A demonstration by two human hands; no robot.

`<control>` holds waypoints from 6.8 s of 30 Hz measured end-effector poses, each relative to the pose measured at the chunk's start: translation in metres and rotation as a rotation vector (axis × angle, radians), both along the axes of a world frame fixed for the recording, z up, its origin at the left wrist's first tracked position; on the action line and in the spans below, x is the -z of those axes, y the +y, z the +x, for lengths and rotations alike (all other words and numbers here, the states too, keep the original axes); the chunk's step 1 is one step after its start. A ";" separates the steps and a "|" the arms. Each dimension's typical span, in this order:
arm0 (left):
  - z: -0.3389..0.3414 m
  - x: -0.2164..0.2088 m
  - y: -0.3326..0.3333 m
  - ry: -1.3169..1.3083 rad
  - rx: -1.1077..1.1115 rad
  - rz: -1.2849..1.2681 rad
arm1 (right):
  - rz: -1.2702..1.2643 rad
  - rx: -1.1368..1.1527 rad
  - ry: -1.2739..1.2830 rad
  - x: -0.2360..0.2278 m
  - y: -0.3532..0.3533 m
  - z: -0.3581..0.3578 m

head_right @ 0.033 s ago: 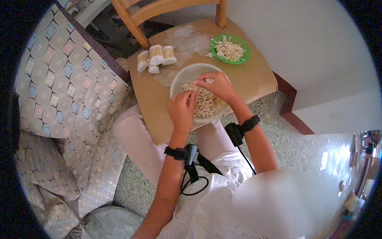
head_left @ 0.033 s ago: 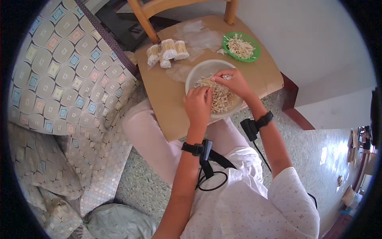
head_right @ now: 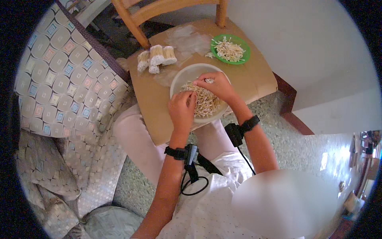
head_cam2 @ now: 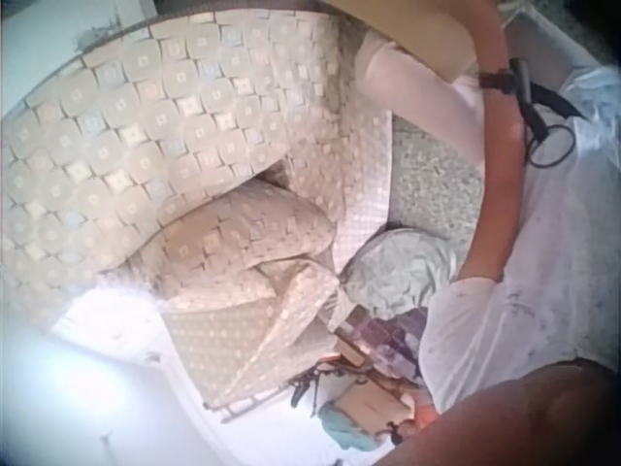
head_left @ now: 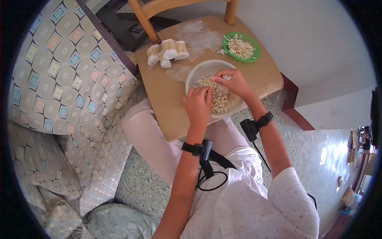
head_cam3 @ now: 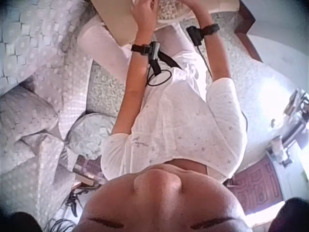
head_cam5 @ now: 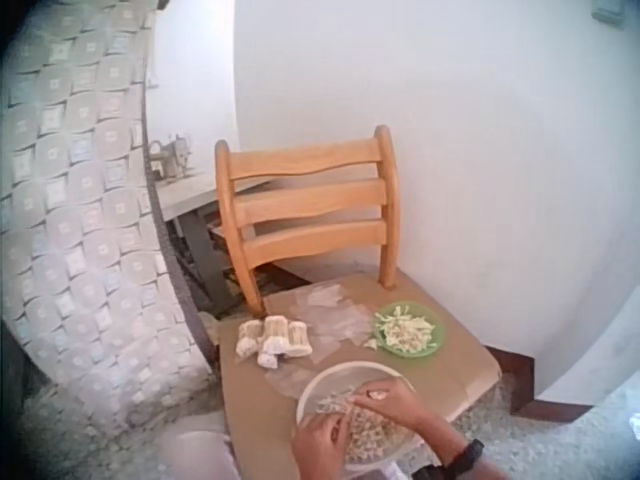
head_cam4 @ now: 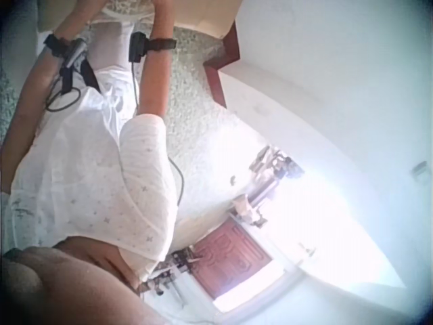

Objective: The recorder is sorting cotton swabs, grouping them together, and placing them on a plate and in plastic bags.

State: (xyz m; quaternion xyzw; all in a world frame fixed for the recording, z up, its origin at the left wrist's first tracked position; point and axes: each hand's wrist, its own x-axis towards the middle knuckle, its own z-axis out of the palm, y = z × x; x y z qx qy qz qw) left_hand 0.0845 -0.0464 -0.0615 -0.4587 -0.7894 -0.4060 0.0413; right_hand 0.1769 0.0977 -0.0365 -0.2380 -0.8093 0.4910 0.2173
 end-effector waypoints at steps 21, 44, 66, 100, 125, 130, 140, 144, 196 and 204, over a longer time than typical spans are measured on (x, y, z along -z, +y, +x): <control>-0.001 -0.003 0.000 -0.011 0.021 0.009 | -0.040 -0.010 -0.013 0.000 -0.002 -0.001; 0.002 0.000 -0.003 -0.013 -0.006 0.067 | 0.047 0.019 -0.004 0.001 -0.008 -0.003; 0.006 0.004 0.001 -0.174 -0.033 0.260 | 0.065 -0.002 -0.111 0.000 -0.006 0.002; 0.008 0.002 -0.003 -0.081 -0.050 0.107 | 0.055 0.036 -0.052 -0.007 -0.011 0.001; 0.004 0.008 -0.003 -0.161 -0.052 0.176 | 0.043 -0.039 0.011 -0.001 -0.009 0.000; 0.004 0.000 -0.004 -0.165 -0.003 0.077 | 0.026 0.013 0.060 0.002 -0.006 0.002; 0.015 0.010 -0.010 -0.266 -0.054 0.217 | 0.066 -0.093 0.038 -0.001 -0.009 0.002; 0.013 0.010 -0.010 -0.255 -0.060 0.241 | 0.194 -0.211 -0.144 0.001 -0.007 0.000; -0.043 -0.019 -0.048 -0.491 -0.075 0.312 | -0.027 -0.028 0.028 -0.009 0.020 0.002; -0.016 -0.023 -0.013 -0.142 0.036 0.206 | 0.070 -0.031 -0.121 -0.006 0.008 0.003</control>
